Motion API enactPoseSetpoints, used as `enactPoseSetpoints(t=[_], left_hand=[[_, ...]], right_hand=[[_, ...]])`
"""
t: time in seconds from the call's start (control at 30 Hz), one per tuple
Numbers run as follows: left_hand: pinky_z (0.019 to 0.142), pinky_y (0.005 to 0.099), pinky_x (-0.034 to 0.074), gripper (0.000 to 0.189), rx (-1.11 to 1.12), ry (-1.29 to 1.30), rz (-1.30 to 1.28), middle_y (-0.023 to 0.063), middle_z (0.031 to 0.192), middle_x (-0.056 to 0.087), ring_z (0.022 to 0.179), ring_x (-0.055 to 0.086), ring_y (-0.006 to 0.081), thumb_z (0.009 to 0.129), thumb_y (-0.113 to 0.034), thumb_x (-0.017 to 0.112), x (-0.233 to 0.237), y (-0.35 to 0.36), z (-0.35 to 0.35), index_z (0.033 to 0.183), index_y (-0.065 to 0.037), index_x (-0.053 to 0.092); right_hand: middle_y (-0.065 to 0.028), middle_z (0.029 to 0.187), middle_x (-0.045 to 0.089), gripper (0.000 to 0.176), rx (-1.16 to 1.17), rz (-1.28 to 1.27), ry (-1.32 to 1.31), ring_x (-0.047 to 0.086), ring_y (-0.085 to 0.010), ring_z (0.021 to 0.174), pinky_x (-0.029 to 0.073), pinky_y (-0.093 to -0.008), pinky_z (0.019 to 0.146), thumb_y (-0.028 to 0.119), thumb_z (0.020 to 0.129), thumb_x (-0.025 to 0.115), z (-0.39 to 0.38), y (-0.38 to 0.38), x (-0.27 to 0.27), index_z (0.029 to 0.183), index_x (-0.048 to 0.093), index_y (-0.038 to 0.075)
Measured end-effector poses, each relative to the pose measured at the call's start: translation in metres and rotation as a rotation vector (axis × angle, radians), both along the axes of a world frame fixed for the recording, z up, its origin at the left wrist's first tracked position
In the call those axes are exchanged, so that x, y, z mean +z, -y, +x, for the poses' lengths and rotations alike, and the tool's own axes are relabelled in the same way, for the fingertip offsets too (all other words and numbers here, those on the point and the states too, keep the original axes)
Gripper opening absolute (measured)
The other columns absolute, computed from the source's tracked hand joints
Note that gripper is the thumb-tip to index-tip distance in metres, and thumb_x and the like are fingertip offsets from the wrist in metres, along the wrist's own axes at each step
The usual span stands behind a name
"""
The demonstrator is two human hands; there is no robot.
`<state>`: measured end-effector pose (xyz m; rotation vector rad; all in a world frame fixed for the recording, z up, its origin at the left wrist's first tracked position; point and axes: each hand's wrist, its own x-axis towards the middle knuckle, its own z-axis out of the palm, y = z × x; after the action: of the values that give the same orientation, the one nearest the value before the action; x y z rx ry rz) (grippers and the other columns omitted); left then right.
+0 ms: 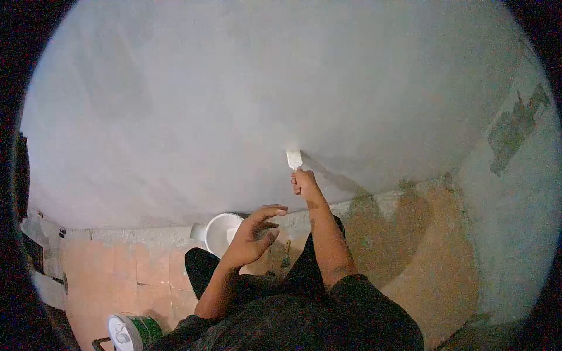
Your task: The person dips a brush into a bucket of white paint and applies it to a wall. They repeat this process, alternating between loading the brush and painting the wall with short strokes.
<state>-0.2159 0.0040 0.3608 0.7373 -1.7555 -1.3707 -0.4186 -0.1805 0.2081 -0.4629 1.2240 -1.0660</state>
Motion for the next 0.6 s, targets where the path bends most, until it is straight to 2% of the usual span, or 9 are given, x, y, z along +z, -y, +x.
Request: enactPoseSetpoints(t=[0.03,0.13,0.2,0.27,0.33,0.37,0.43,0.47,0.6], left_hand=[[0.101,0.0391,0.040,0.046,0.000,0.000,-0.003,0.0101,0.133,0.047,0.125,0.045,0.0252,0.082,0.009,0.049,0.000,0.001,0.001,0.124,-0.010,0.052],[0.101,0.0396,0.040,0.043,0.060,0.018,0.062,0.0090,0.132,0.049,0.124,0.046,0.0238,0.084,0.009,0.050,-0.004,0.002,0.004,0.123,-0.009,0.052],[0.101,0.0392,0.040,0.042,0.060,0.017,0.050,0.0089,0.132,0.049,0.123,0.047,0.0234,0.084,0.008,0.051,-0.004,0.005,0.006,0.123,-0.009,0.052],[0.101,0.0368,0.041,0.039,0.069,0.058,0.045,0.0099,0.131,0.050,0.121,0.048,0.0227,0.086,0.008,0.051,-0.015,0.003,-0.003,0.122,-0.008,0.052],[0.101,0.0363,0.041,0.039,0.063,0.028,0.073,0.0103,0.131,0.050,0.121,0.049,0.0228,0.086,0.008,0.051,-0.017,0.003,-0.004,0.122,-0.007,0.052],[0.101,0.0359,0.041,0.038,0.059,-0.010,0.101,0.0107,0.131,0.050,0.121,0.049,0.0228,0.087,0.008,0.051,-0.020,0.006,-0.006,0.122,-0.007,0.052],[0.102,0.0363,0.041,0.038,0.053,0.028,0.083,0.0112,0.131,0.050,0.122,0.049,0.0229,0.087,0.009,0.051,-0.025,0.009,-0.006,0.121,-0.006,0.052],[0.102,0.0366,0.040,0.038,0.057,0.040,0.075,0.0110,0.130,0.051,0.122,0.049,0.0229,0.087,0.009,0.051,-0.033,0.010,-0.007,0.122,-0.006,0.052],[0.104,0.0371,0.039,0.038,0.075,0.042,0.115,0.0108,0.129,0.051,0.124,0.047,0.0226,0.086,0.008,0.051,-0.053,0.015,-0.012,0.122,-0.006,0.052]], right_hand=[[0.0001,0.057,0.045,0.032,0.000,-0.003,0.000,0.029,-0.0082,0.038,0.023,-0.0250,0.036,0.034,0.098,0.045,-0.001,0.003,0.008,0.085,0.053,0.006],[0.0011,0.056,0.044,0.009,0.036,-0.096,-0.110,0.032,-0.0093,0.038,0.021,-0.0272,0.035,0.009,0.083,0.050,-0.013,0.025,0.040,0.075,0.054,0.009],[0.0016,0.056,0.044,0.017,0.036,-0.188,-0.477,0.030,-0.0080,0.038,0.020,-0.0257,0.035,0.014,0.089,0.050,-0.016,0.042,0.097,0.073,0.053,0.007],[0.0019,0.055,0.042,0.027,-0.066,-0.274,-0.215,0.028,-0.0061,0.039,0.019,-0.0237,0.036,0.022,0.095,0.047,-0.026,0.024,0.161,0.076,0.054,0.005],[0.0021,0.055,0.041,0.036,-0.084,-0.331,-0.146,0.028,-0.0051,0.039,0.019,-0.0233,0.037,0.031,0.098,0.045,-0.029,0.023,0.203,0.080,0.056,0.002],[0.0021,0.055,0.041,0.036,-0.083,-0.327,-0.140,0.028,-0.0051,0.039,0.019,-0.0233,0.037,0.031,0.098,0.045,-0.030,0.019,0.210,0.080,0.056,0.002],[0.0022,0.055,0.041,0.038,-0.111,-0.493,-0.461,0.029,-0.0056,0.039,0.020,-0.0240,0.037,0.035,0.098,0.047,-0.031,0.012,0.213,0.085,0.057,0.000],[0.0026,0.055,0.042,0.039,-0.131,-0.577,-0.608,0.030,-0.0057,0.039,0.021,-0.0248,0.036,0.037,0.097,0.047,-0.036,0.023,0.191,0.087,0.058,0.001],[-0.0003,0.057,0.046,0.039,-0.106,-0.466,-0.496,0.038,-0.0098,0.042,0.029,-0.0276,0.037,0.042,0.096,0.048,-0.037,0.037,0.120,0.079,0.057,0.008]])
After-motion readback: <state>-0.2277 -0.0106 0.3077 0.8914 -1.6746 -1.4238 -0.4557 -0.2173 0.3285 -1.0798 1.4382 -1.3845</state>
